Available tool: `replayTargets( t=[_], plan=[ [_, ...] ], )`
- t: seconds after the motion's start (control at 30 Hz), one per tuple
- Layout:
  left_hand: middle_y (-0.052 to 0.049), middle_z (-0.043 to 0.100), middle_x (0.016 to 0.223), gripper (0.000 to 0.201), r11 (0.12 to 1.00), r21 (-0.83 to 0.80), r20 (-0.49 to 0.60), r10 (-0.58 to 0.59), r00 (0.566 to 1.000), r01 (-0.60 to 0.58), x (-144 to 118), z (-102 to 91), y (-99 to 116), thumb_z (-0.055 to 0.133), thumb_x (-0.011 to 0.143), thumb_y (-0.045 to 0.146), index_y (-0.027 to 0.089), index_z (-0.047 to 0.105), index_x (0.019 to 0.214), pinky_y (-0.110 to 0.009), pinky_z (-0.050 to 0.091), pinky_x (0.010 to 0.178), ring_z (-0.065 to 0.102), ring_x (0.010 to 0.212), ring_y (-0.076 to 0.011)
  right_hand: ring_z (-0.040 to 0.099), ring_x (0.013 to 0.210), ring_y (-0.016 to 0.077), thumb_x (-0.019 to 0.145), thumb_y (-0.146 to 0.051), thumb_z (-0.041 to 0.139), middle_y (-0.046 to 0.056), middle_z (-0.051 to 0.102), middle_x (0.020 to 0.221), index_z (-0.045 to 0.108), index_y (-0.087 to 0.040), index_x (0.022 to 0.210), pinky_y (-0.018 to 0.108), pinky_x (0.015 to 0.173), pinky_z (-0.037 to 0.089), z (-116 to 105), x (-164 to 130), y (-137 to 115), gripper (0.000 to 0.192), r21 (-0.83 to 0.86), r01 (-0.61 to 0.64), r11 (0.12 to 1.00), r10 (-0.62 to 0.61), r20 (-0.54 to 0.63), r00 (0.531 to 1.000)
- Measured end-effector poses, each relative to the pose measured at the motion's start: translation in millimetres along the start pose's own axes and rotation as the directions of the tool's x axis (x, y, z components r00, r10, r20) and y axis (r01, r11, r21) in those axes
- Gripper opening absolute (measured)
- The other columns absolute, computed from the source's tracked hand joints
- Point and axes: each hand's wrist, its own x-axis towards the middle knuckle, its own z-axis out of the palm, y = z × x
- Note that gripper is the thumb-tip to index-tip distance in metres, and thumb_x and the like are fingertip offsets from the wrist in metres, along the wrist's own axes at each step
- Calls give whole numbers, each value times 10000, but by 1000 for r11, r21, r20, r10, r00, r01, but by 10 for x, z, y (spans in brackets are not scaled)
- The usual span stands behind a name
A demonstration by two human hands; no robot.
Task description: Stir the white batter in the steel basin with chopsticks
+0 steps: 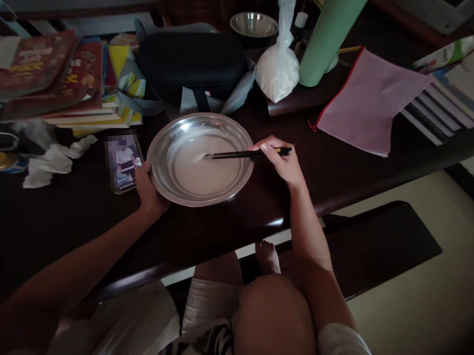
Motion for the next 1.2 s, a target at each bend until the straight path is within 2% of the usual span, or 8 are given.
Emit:
replayTargets(
  t=[0.1, 0.27, 0.43, 0.6, 0.77, 0.9, 1.07, 1.2],
  plan=[
    [-54, 712, 731, 379, 1000, -2, 26, -20, 999, 20, -10, -1, -1, 467, 1029, 294, 233, 557, 666, -407, 630, 993, 759, 969, -267, 804, 830, 205, 966, -649, 668, -7, 817, 807, 810, -287, 814, 401, 881, 656, -4, -3, 2, 418, 6, -14, 1000, 15, -102, 995],
    [-33, 677, 657, 357, 1000, -17, 12, 6, 1000, -6, -14, -6, -6, 509, 1011, 280, 245, 559, 659, -384, 622, 1029, 760, 1007, -259, 810, 872, 213, 941, -644, 708, -6, 821, 818, 819, -291, 825, 401, 894, 650, -4, -3, 9, 387, 44, -20, 999, 18, 39, 999],
    [-53, 728, 738, 379, 1000, 7, 26, -11, 1000, 11, -21, -11, 3, 502, 1024, 318, 228, 613, 672, -401, 604, 1070, 763, 1068, -265, 804, 830, 206, 968, -648, 665, -15, 821, 803, 810, -295, 809, 418, 904, 649, -8, -7, 9, 414, 32, -25, 999, 27, -88, 996],
    [-56, 772, 837, 298, 999, 45, 59, 15, 998, -18, 29, -66, -32, 636, 950, 402, 227, 637, 709, -422, 616, 1053, 764, 1095, -297, 810, 880, 205, 938, -627, 720, -13, 840, 847, 819, -294, 836, 388, 890, 647, -11, -8, 22, 362, 42, -27, 999, 25, 31, 999],
    [-39, 764, 811, 312, 998, 57, 61, 15, 998, -18, 61, -93, -53, 618, 975, 439, 241, 623, 735, -424, 638, 988, 763, 1073, -294, 800, 818, 208, 969, -657, 657, -9, 821, 798, 805, -288, 809, 419, 892, 654, -3, -9, -5, 428, 22, -32, 999, 34, -98, 995],
    [-63, 777, 844, 361, 999, 48, 38, 6, 999, -8, 27, -55, -30, 524, 1021, 370, 218, 615, 707, -413, 624, 996, 766, 996, -262, 808, 866, 219, 934, -669, 697, -5, 817, 795, 806, -299, 805, 410, 878, 658, 6, -5, -30, 407, 17, -33, 999, 32, 19, 999],
    [-49, 746, 771, 391, 999, 39, 40, 5, 999, -6, 0, -28, -15, 480, 1042, 344, 217, 625, 702, -390, 621, 988, 762, 959, -251, 807, 852, 216, 959, -673, 656, 0, 816, 802, 799, -284, 800, 424, 900, 658, -4, -3, -18, 443, -15, -34, 999, 32, -93, 995],
    [-43, 727, 747, 352, 999, 50, 36, 18, 999, -20, 34, -57, -42, 572, 991, 392, 232, 593, 678, -406, 634, 959, 765, 975, -279, 806, 835, 210, 947, -641, 697, -3, 824, 811, 803, -292, 802, 402, 864, 656, -1, -6, 0, 392, 36, -39, 999, 39, 7, 999]
  ],
)
